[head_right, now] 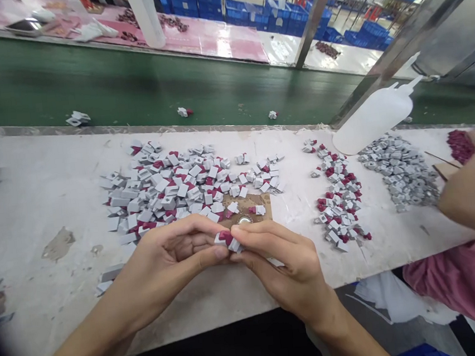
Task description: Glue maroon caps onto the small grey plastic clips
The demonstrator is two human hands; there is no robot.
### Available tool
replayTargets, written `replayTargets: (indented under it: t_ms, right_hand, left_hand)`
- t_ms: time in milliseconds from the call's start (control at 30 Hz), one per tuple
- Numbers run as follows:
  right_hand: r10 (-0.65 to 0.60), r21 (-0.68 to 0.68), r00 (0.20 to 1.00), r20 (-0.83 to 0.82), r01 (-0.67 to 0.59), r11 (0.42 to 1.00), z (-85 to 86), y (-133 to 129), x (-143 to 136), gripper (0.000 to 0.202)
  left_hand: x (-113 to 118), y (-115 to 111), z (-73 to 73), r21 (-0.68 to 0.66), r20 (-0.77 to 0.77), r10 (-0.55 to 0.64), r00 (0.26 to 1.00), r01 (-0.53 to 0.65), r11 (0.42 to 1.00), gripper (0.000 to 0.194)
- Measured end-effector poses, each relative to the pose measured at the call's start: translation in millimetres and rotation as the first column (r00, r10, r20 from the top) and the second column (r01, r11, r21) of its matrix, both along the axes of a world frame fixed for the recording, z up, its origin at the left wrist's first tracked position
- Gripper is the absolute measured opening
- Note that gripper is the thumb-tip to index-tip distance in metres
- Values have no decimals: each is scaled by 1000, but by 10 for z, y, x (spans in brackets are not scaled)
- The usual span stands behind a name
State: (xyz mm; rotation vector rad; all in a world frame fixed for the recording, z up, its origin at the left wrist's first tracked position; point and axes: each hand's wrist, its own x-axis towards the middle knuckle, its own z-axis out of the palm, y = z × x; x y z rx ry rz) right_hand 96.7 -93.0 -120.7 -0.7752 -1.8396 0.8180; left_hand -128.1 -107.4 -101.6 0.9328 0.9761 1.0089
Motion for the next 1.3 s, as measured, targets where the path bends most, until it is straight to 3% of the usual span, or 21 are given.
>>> replayTargets:
  t_ms: [133,267,333,400,467,533,633,700,767,833,900,1000,1100,1200,1300]
  right_hand:
    - [62,122,996,69,-70,990,175,120,-23,55]
    - [156,116,984,85,-165,979,338,407,-188,50]
    - [211,54,965,153,-221,974,403,708,-363,45]
    - [235,-43,937,258,-232,972,456,1136,-634,48]
    - [190,-111,901,389,-159,981,484,1636,-1012,52]
    - [62,-72,833,550,-27,997,470,2113,-1466,51]
    - [45,-79,807,589,2,997,376,2608,-2123,45]
    - [70,-100,809,584,-13,995,306,2776,-2420,29]
    - [77,-118,807,586,-9,993,276,2868,-2542,14]
    - [59,-129,810,583,21,991,311,2921,-2481,9]
    - [47,-146,819,572,45,988,419,2925,-2266,27]
    - [88,-199,838,538,25,980,648,2770,-1756,22]
    - [81,-278,863,499,71,958,811,2408,-1160,21]
    - [60,-346,884,464,118,931,800,1917,-591,47]
    - [-19,-386,931,364,170,907,601,1392,-67,44]
  left_hand:
    - [-130,75,164,-27,41,-69,997,70,997,11]
    - [-379,259,251,9,-46,-103,994,104,995,16]
    - [-570,425,233,62,-153,-46,987,56,996,19]
    - [-783,635,188,151,-271,131,954,-93,984,25]
    - [-982,861,141,256,-370,373,851,-292,921,27]
    - [-1136,1077,111,327,-472,546,692,-437,838,22]
    - [-1271,1357,93,371,-601,606,522,-489,789,22]
    - [-1326,1539,74,379,-647,598,473,-480,791,25]
    - [-1374,1742,34,376,-686,587,430,-481,792,18]
    - [-1408,1966,-20,348,-731,550,404,-472,810,13]
    - [-1413,2186,-73,295,-771,481,417,-435,851,13]
    - [-1367,2449,-126,205,-825,353,442,-348,915,19]
    - [-1316,2562,-137,171,-881,286,377,-310,935,37]
    - [-1321,2410,-94,200,-923,285,257,-312,929,42]
    - [-1411,1881,-7,285,-932,336,137,-294,912,39]
